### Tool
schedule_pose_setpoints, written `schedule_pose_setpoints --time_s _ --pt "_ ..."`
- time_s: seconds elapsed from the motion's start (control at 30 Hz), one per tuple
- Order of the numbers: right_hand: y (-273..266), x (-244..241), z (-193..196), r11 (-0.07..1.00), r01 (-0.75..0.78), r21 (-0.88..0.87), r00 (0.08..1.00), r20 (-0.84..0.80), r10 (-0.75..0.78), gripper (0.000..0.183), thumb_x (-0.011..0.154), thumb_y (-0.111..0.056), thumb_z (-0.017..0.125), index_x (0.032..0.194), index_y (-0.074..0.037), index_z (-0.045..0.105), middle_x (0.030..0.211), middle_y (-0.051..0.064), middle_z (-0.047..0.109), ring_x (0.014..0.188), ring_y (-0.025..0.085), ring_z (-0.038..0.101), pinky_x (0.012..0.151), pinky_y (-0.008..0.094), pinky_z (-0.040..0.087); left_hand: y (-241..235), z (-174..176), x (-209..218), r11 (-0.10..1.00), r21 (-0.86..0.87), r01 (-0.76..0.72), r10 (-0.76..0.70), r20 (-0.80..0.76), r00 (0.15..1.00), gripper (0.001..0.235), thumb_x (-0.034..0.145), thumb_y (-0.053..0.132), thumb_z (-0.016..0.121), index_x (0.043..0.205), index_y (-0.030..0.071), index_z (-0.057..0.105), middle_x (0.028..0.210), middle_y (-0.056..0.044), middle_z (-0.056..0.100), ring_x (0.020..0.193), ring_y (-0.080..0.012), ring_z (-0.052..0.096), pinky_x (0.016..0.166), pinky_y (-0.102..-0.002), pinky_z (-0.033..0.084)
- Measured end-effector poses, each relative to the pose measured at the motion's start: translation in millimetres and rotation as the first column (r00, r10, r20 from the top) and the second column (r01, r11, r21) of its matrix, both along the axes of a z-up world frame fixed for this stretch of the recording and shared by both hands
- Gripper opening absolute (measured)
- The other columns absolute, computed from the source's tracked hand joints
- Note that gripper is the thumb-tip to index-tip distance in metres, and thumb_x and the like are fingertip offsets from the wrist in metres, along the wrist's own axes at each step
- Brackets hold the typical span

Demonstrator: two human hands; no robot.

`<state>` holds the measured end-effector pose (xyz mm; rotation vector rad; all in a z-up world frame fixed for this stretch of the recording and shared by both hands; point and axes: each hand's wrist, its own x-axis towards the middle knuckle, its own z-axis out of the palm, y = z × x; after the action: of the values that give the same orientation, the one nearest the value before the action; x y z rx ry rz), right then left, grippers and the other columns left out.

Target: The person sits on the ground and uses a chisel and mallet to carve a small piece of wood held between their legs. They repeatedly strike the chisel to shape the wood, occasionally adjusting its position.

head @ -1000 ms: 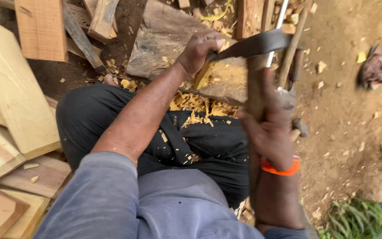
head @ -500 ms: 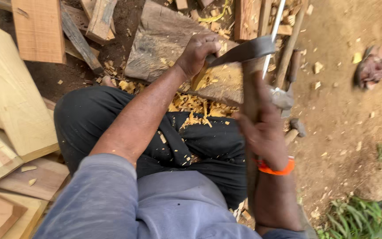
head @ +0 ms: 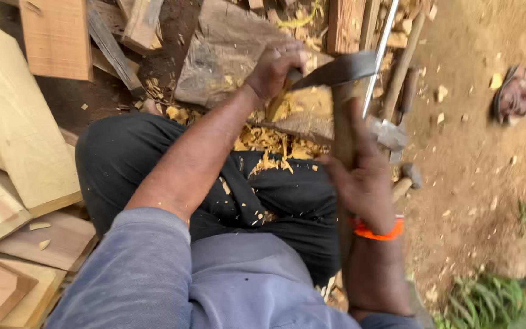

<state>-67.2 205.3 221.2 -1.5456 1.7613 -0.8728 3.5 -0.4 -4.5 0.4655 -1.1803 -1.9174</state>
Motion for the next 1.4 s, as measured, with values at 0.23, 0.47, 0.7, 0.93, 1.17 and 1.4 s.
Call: schedule_pose_setpoints --time_s 0.23,0.47,0.7,0.93,1.17,1.4 --pt "16 -15 28 0.977 -0.090 -0.191 0.980 -0.193 0.052 0.098 0.088 0.022 0.055 0.170 -0.014 0.014 0.163 0.031 0.025 0.151 0.038 0.027 0.125 0.044 0.030 1 1 -4 0.997 -0.075 0.021 -0.023 -0.028 0.999 0.027 0.090 0.032 0.061 0.070 0.015 0.061 0.070 0.002 0.057 0.066 -0.0102 0.054 0.064 -0.031 0.049" --pt "-4 6 -18 0.958 0.063 0.281 0.994 -0.104 -0.035 0.091 0.090 0.010 0.072 0.165 -0.009 0.025 0.157 0.017 0.050 0.133 0.026 0.058 0.107 0.034 0.049 -1 3 -9 0.996 -0.044 -0.073 0.074 0.010 0.997 0.029 0.090 0.033 0.062 0.069 0.016 0.051 0.070 0.002 0.046 0.066 -0.0106 0.045 0.059 -0.032 0.046" --pt "28 -9 21 0.979 0.202 -0.005 0.952 0.235 -0.195 0.093 0.095 0.017 0.062 0.169 -0.015 0.014 0.154 0.012 0.054 0.100 0.015 0.056 0.082 0.028 0.052 -3 -28 -21 1.000 0.012 0.028 -0.027 -0.075 0.997 0.026 0.089 0.031 0.064 0.069 0.015 0.058 0.069 0.001 0.052 0.064 -0.0106 0.052 0.057 -0.032 0.053" --pt "-2 18 -24 0.978 -0.022 0.205 0.991 -0.125 0.048 0.090 0.087 0.010 0.074 0.163 -0.008 0.029 0.159 0.025 0.046 0.146 0.033 0.047 0.113 0.041 0.040 -8 -31 -18 0.943 -0.279 -0.180 0.184 -0.012 0.983 0.027 0.098 0.030 0.062 0.075 0.017 0.056 0.077 -0.001 0.052 0.073 -0.0128 0.054 0.065 -0.033 0.054" --pt "55 -17 -32 0.976 0.193 0.105 0.952 -0.260 -0.160 0.088 0.090 -0.001 0.071 0.164 -0.016 0.027 0.143 0.026 0.061 0.129 0.032 0.062 0.100 0.038 0.050 -3 28 4 0.982 -0.189 -0.002 0.085 0.427 0.900 0.041 0.090 0.054 0.067 0.093 0.013 0.065 0.089 -0.003 0.066 0.084 -0.0189 0.068 0.076 -0.037 0.059" --pt "48 -27 -5 0.790 0.423 0.444 0.903 -0.137 -0.406 0.098 0.089 -0.010 0.074 0.165 -0.041 0.020 0.103 0.019 0.076 0.065 0.025 0.060 0.063 0.041 0.055 17 151 55 0.820 -0.222 0.527 0.007 0.925 0.380 0.078 0.092 0.041 0.072 0.158 0.026 0.033 0.128 -0.016 0.066 0.111 -0.0298 0.067 0.104 -0.048 0.050"
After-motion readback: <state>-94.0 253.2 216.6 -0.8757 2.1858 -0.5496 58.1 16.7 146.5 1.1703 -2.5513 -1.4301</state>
